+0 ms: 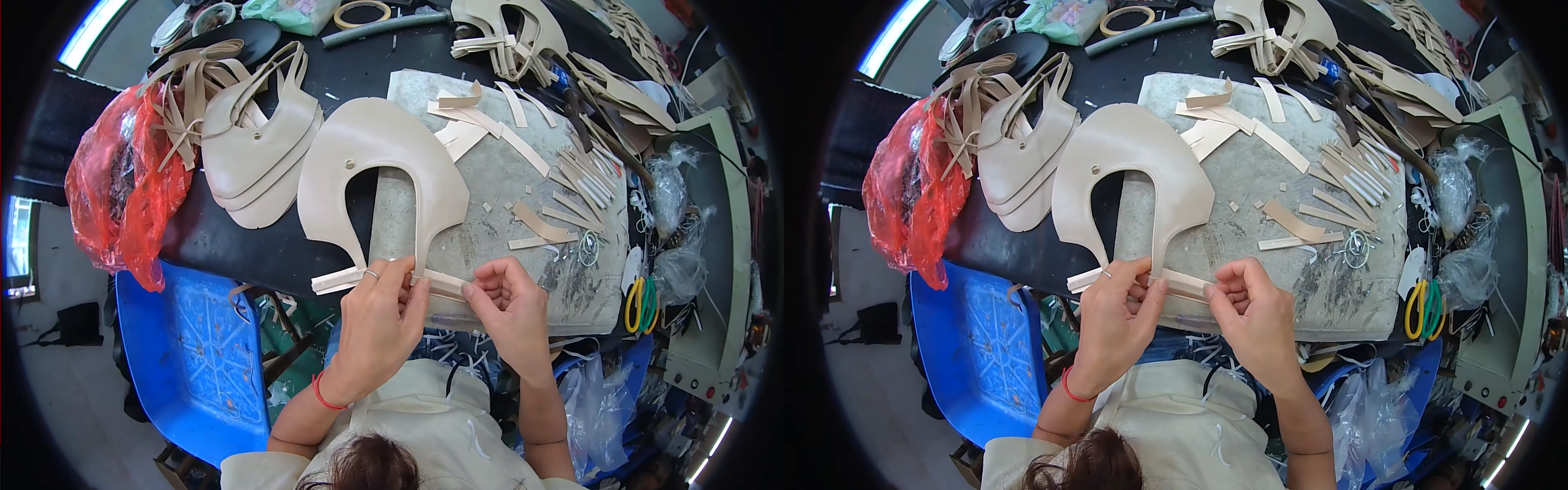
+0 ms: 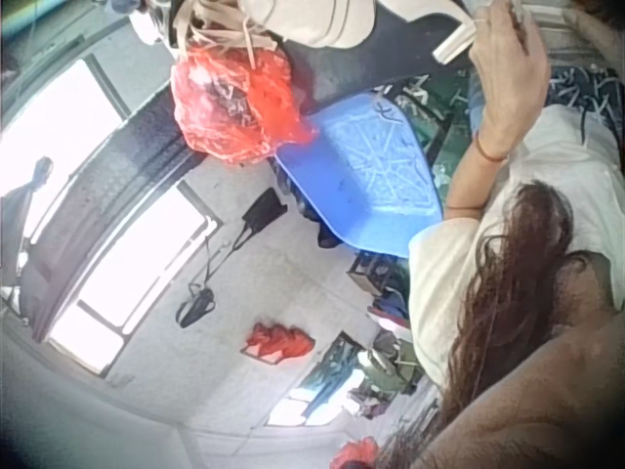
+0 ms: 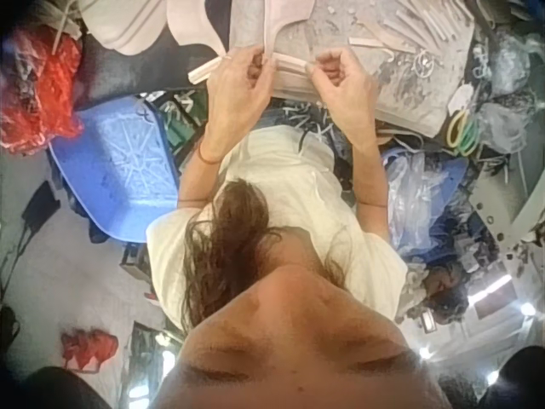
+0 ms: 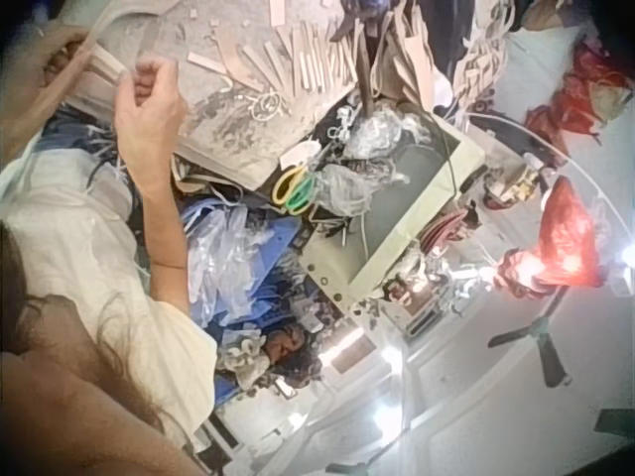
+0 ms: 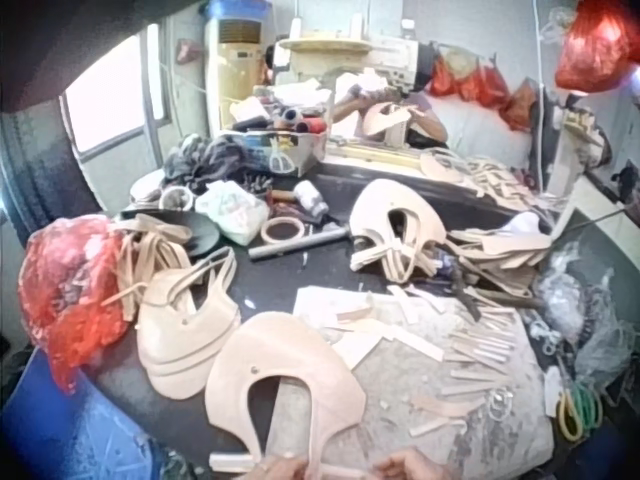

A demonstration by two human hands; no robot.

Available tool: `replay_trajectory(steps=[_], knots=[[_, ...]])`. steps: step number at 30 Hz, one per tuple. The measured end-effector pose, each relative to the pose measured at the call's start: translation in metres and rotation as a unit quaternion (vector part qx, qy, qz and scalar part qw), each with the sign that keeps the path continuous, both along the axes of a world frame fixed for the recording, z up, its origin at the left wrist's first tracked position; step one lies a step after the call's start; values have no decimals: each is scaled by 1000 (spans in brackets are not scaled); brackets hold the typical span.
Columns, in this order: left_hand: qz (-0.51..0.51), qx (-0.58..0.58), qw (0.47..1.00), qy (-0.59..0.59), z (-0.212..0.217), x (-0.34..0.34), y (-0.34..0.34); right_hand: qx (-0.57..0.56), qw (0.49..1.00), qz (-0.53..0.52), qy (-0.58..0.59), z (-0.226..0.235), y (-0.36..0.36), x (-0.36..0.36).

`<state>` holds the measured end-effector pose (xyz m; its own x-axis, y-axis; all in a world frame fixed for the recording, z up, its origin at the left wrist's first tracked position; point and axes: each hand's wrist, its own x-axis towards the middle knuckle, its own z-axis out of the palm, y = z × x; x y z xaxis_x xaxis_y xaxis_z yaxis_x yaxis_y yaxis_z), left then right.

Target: The person assembles beige high-heeled shoes by hand, attaching small leather strips to the shoe uppers. They repeatedly pick up shoe components and leather strips from a cluttered workbench, align the strips, and press them onto the shoes. The person handles the items one at a time, occasionally using a tool to assist with the attachment.

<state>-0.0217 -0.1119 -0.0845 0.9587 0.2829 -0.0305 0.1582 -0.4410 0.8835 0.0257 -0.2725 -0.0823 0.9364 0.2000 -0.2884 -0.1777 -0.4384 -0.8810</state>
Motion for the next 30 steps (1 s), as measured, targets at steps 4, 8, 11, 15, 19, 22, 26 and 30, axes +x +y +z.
replay_trajectory(steps=[4,8,11,15,19,22,26,30], knots=[[-6,67,998,-2,-10,1,-4,-59,998,13,-6,9,8,0],[-9,59,998,-19,-6,1,-2,-192,972,63,-124,13,-5,5],[-8,-77,996,-32,-2,-2,5,-181,968,85,-151,22,-22,11],[3,-277,961,-25,-9,-13,21,-55,969,149,-187,32,4,10],[-10,-326,945,-35,1,-23,30,73,956,275,-67,23,27,15],[-27,-334,940,-60,2,-29,36,146,952,250,-102,19,38,11],[-16,-298,947,-119,11,-35,36,174,928,259,-203,22,40,6],[-32,-173,967,-182,22,-25,33,165,930,235,-229,33,28,9]])
